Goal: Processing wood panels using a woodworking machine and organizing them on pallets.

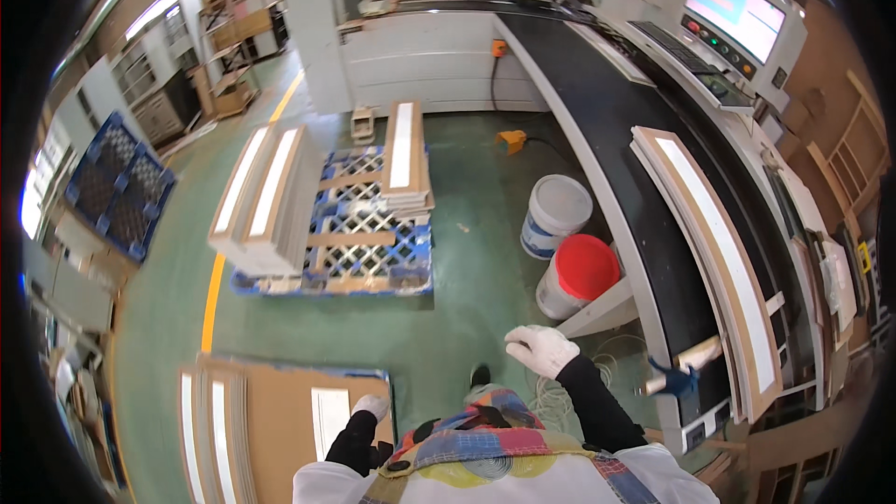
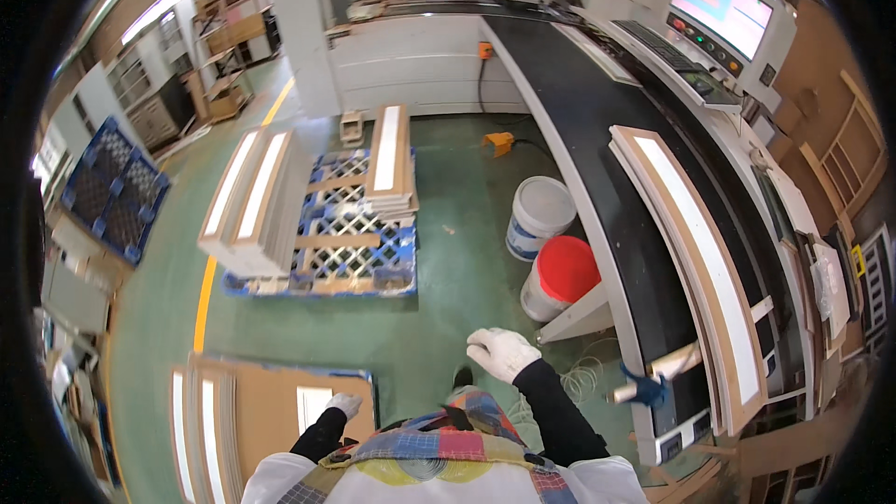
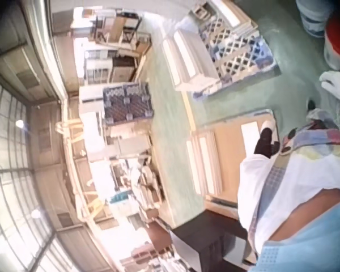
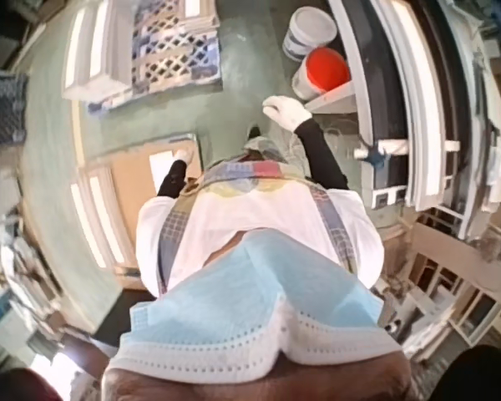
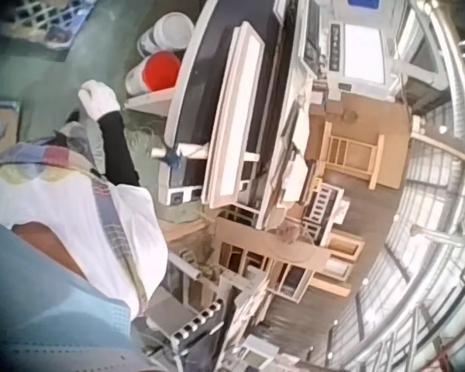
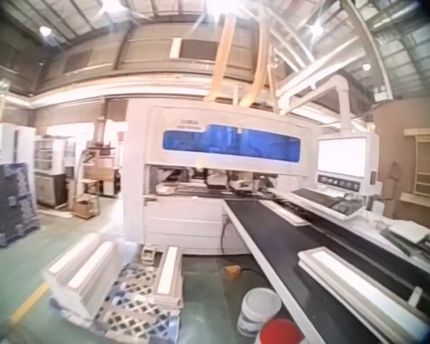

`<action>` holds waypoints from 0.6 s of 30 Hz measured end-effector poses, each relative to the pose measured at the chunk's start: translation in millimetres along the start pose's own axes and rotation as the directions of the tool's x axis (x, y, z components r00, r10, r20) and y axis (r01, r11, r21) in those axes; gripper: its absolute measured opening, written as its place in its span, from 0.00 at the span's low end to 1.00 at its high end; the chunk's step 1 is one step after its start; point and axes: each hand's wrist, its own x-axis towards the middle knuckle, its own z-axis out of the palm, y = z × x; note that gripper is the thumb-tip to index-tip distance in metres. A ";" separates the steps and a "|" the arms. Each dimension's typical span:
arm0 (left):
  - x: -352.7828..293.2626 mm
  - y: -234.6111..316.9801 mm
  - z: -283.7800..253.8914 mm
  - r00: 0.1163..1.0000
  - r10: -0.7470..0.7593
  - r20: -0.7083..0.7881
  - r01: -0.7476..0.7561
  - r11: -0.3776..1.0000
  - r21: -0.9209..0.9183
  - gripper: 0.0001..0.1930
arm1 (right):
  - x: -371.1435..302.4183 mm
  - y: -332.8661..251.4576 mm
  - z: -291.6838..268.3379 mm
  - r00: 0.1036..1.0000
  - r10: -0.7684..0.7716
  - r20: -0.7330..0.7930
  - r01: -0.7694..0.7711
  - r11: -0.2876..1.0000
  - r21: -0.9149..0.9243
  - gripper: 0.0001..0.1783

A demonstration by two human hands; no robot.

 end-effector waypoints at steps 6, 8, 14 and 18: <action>195.2 13.8 -127.4 0.950 -0.301 0.077 0.302 0.838 -0.455 0.13 | 137.2 75.3 -60.7 0.997 -0.030 -0.073 0.044 0.979 0.200 0.15; 242.7 -5.6 -132.6 0.991 -0.130 0.018 0.130 0.952 -0.275 0.14 | 204.9 91.8 -83.5 0.976 -0.076 -0.202 0.113 0.977 0.180 0.15; 325.0 -0.7 -245.5 0.981 -0.190 0.029 0.159 0.715 -0.681 0.22 | 393.7 119.5 -194.7 0.964 -0.171 -0.203 0.225 0.934 0.279 0.16; 381.1 -36.6 -268.9 0.986 -0.066 0.153 0.092 0.981 -0.171 0.14 | 522.3 166.3 -258.7 0.952 -0.278 -0.129 0.298 0.939 0.172 0.16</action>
